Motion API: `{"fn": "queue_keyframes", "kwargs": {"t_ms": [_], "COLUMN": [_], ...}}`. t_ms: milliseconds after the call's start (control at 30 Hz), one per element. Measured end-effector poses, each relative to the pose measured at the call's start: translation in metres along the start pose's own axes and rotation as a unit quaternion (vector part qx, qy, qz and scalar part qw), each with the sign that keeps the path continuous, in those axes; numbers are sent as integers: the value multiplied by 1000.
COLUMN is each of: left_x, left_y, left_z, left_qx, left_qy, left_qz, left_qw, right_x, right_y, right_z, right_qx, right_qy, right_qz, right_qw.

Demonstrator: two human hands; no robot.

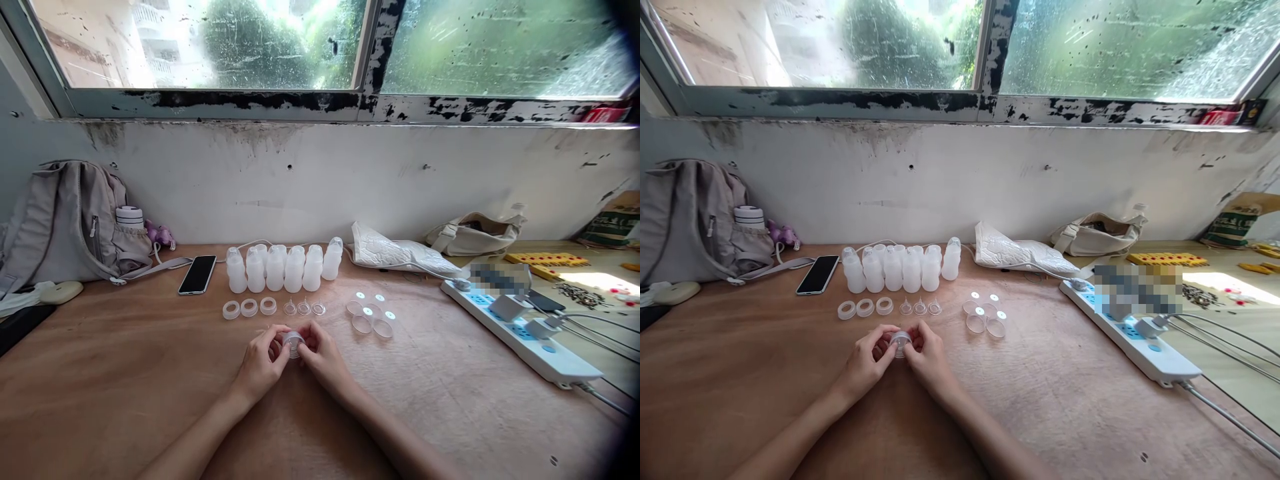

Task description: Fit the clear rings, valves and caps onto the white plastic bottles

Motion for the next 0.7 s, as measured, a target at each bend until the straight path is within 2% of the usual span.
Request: {"fn": "queue_keyframes", "kwargs": {"t_ms": [133,333,700], "left_x": [3,7,6], "left_y": [0,-2,0], "left_z": [0,1,-1], "left_qx": [-6,-4,3], "left_qy": [5,-27,-41], "left_qz": [0,-4,10], "left_qw": [1000,1000,999], "right_x": [2,-6,-1], "right_y": [1,-1,-1], "right_z": [0,-5,-3], "right_qx": [11,41,28], "right_qy": [-8,-16,6], "right_qz": [16,4,1], "right_qw": [1000,999,1000]}}
Point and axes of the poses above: each hand's wrist, its own y-axis away from the middle knuckle, its own z-axis out of the back of the hand, x = y × z, the point moved 2 cm from there along -y, towards the middle knuckle, and after that the axes turned 2 degrees about -z, right-handed, at the moved point
